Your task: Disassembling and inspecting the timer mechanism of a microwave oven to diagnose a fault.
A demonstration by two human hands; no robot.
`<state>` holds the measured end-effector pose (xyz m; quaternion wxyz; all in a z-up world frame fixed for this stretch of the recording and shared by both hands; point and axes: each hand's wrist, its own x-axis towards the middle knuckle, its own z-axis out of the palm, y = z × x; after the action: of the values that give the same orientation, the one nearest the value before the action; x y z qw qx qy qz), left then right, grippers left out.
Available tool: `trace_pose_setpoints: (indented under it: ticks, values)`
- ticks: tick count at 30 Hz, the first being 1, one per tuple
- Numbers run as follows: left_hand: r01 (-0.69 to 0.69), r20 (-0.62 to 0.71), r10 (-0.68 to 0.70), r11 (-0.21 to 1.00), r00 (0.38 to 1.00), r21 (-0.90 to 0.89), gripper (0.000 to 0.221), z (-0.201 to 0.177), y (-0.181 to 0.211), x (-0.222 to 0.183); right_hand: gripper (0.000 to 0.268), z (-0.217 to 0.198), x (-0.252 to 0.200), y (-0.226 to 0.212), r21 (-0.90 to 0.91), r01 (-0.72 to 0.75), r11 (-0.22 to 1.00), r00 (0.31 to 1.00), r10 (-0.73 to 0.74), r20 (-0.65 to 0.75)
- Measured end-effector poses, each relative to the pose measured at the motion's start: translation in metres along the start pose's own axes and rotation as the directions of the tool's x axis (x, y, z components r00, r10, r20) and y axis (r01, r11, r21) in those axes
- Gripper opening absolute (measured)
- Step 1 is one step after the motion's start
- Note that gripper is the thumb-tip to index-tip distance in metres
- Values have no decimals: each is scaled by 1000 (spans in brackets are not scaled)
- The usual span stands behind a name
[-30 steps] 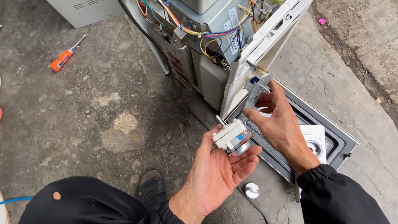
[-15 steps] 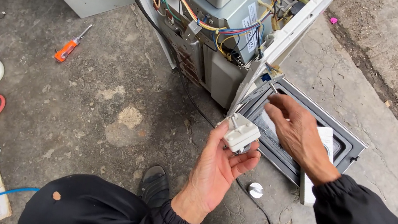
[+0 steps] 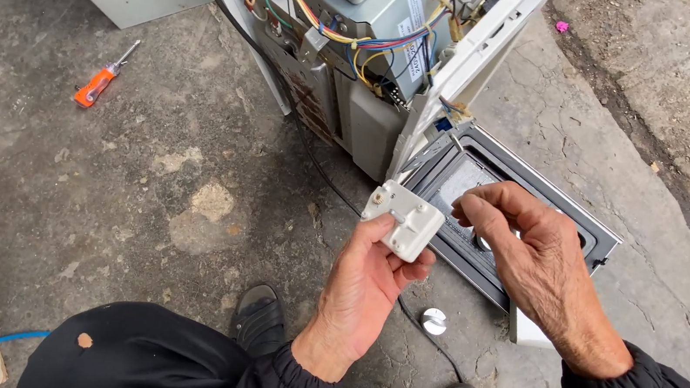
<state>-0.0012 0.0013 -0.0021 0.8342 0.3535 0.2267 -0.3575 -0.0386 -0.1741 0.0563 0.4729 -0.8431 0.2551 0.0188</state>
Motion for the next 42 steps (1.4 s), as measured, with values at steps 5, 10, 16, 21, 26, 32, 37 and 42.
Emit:
trace_pose_setpoints:
  ticks: [5, 10, 16, 21, 26, 32, 37, 42]
  values:
    - [56, 59, -49, 989, 997, -139, 42, -2, -6, 5, 16, -1, -4, 13, 27, 156, 987, 988, -156, 1]
    - [94, 87, -75, 963, 993, -251, 38, -9, -17, 14, 18, -1, -11, 17, 97, 428, 899, 899, -434, 54]
    - [153, 177, -99, 935, 979, -320, 33, -16, -22, 18, 22, -2, -22, 7, -14, 441, 897, 888, -434, 154]
    - [166, 179, -110, 927, 978, -336, 30, -14, -22, 19, 22, -1, -24, 5, -32, 504, 863, 859, -497, 125]
    - [178, 221, -103, 918, 970, -354, 35, -18, -27, 23, 19, 0, -23, 7, -60, 561, 825, 826, -554, 106]
    - [223, 234, -145, 909, 961, -353, 49, -16, -26, 22, 23, 2, -22, 10, -107, 599, 793, 800, -588, 123]
    - [245, 255, -161, 905, 953, -347, 49, -17, -28, 24, 25, 5, -21, 14, -108, 617, 780, 786, -605, 125]
    - [267, 292, -166, 897, 942, -352, 56, -22, -29, 25, 20, 7, -23, 12, -94, 662, 744, 749, -655, 98]
